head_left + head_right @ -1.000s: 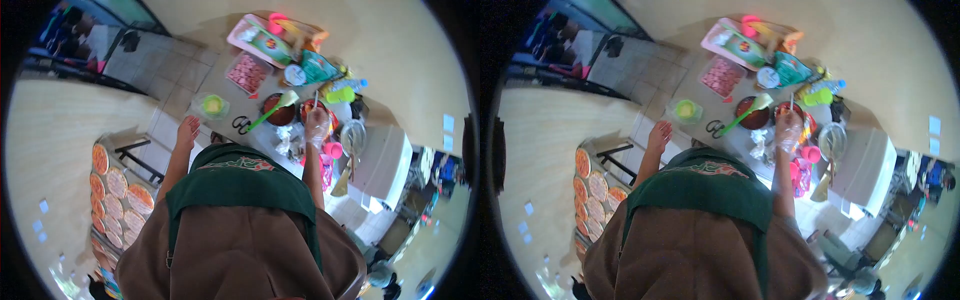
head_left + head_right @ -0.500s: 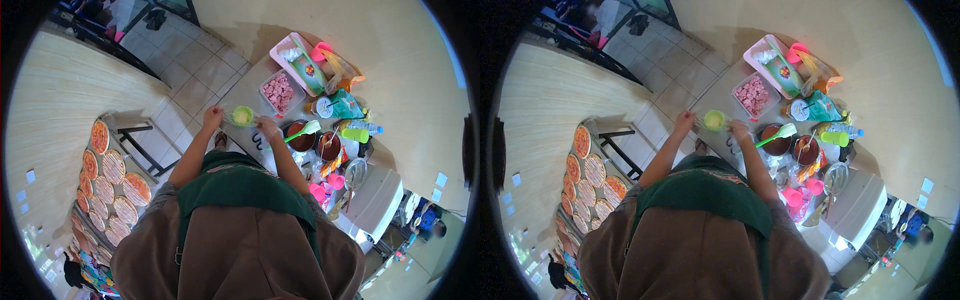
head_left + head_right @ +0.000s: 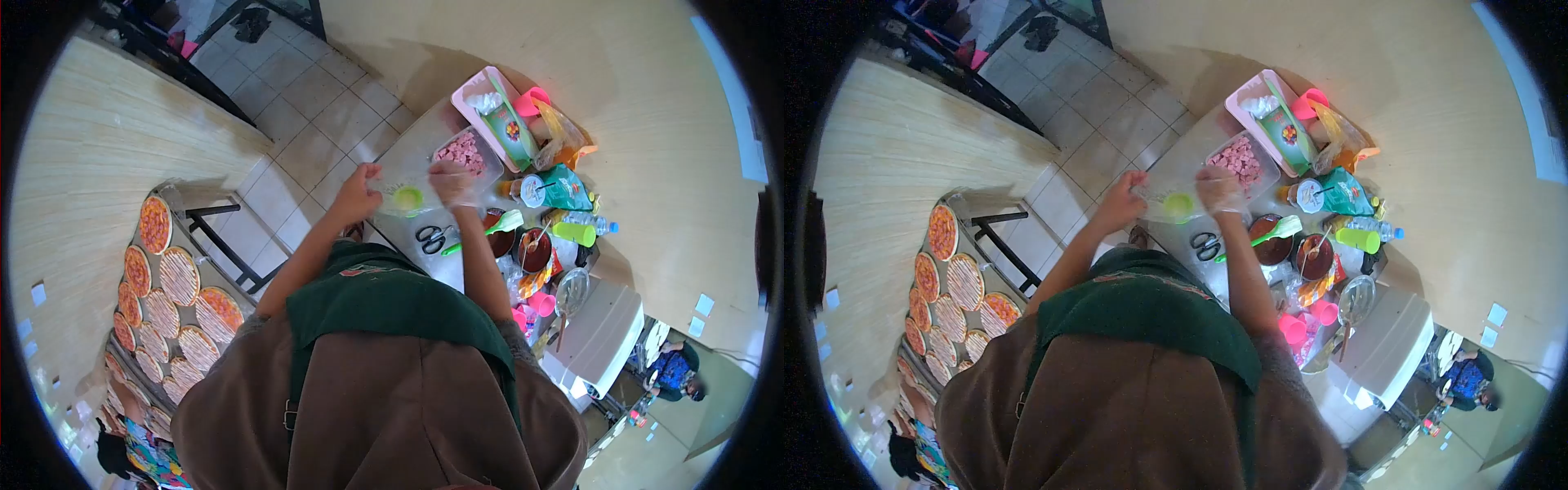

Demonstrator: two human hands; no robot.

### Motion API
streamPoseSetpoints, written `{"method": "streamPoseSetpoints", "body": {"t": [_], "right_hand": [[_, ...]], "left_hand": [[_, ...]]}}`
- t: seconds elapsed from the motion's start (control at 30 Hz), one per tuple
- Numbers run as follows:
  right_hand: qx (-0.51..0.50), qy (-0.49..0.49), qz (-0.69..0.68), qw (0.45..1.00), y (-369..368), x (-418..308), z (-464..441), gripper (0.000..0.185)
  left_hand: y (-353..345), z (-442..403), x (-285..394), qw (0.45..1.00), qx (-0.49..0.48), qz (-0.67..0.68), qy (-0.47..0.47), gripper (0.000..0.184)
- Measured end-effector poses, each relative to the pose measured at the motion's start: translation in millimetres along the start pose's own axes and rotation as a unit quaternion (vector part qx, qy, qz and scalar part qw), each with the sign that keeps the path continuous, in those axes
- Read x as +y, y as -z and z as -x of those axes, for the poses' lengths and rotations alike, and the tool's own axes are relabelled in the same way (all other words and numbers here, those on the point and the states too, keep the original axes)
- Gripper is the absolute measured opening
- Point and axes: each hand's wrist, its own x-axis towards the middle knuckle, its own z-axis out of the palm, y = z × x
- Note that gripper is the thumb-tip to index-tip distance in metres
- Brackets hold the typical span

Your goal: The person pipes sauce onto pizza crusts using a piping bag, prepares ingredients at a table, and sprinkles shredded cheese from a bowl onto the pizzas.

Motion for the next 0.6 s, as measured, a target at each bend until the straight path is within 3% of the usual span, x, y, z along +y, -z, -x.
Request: {"method": "streamPoseSetpoints", "body": {"t": [0.07, 0.1, 0.17, 0.23, 0.27, 0.3, 0.33, 0.37, 0.43, 0.5, 0.57, 0.6], "right_hand": [[0.016, -0.052, -0.183, 0.982, 34, 23, 8, 0.038], [0.001, -0.084, -0.283, 0.956, 49, 32, 17, 0.049], [-0.068, -0.011, -0.198, 0.978, 38, 58, 39, 0.061], [-0.085, 0.092, -0.079, 0.989, 27, 61, 51, 0.073], [-0.066, 0.161, -0.009, 0.985, 13, 46, 52, 0.079], [-0.048, 0.235, 0.056, 0.969, -2, 25, 53, 0.085], [-0.034, 0.216, 0.030, 0.975, -11, 8, 48, 0.075], [-0.019, 0.198, 0.003, 0.980, -19, -9, 45, 0.066], [-0.119, 0.079, -0.070, 0.987, -41, -3, 28, 0.049], [-0.064, 0.115, 0.012, 0.991, -27, -23, 31, 0.028], [0.001, 0.190, -0.018, 0.982, -14, -25, 33, 0.019], [-0.018, 0.162, -0.043, 0.986, -4, -24, 34, 0.016]], "left_hand": [[33, 7, -1, 0.967, -0.045, 0.249, 0.036, 0.053], [45, 7, -15, 0.973, -0.028, 0.226, 0.039, 0.055], [48, 7, -61, 0.982, 0.011, 0.182, 0.046, 0.060], [11, 4, -96, 0.995, -0.043, 0.080, 0.031, 0.069], [-26, -8, -130, 0.979, -0.051, 0.176, -0.086, 0.076], [-27, 7, -76, 0.989, -0.090, -0.060, -0.105, 0.073], [-58, -1, -102, 0.975, -0.010, -0.160, -0.156, 0.068], [-86, -21, -126, 0.968, 0.008, -0.185, -0.170, 0.069], [-117, -26, -140, 0.969, 0.077, -0.207, -0.112, 0.068], [-107, -16, -114, 0.973, 0.084, -0.208, -0.057, 0.068], [-106, -12, -98, 0.976, 0.056, -0.211, 0.000, 0.068], [-111, -15, -100, 0.971, 0.068, -0.228, -0.014, 0.071]]}}
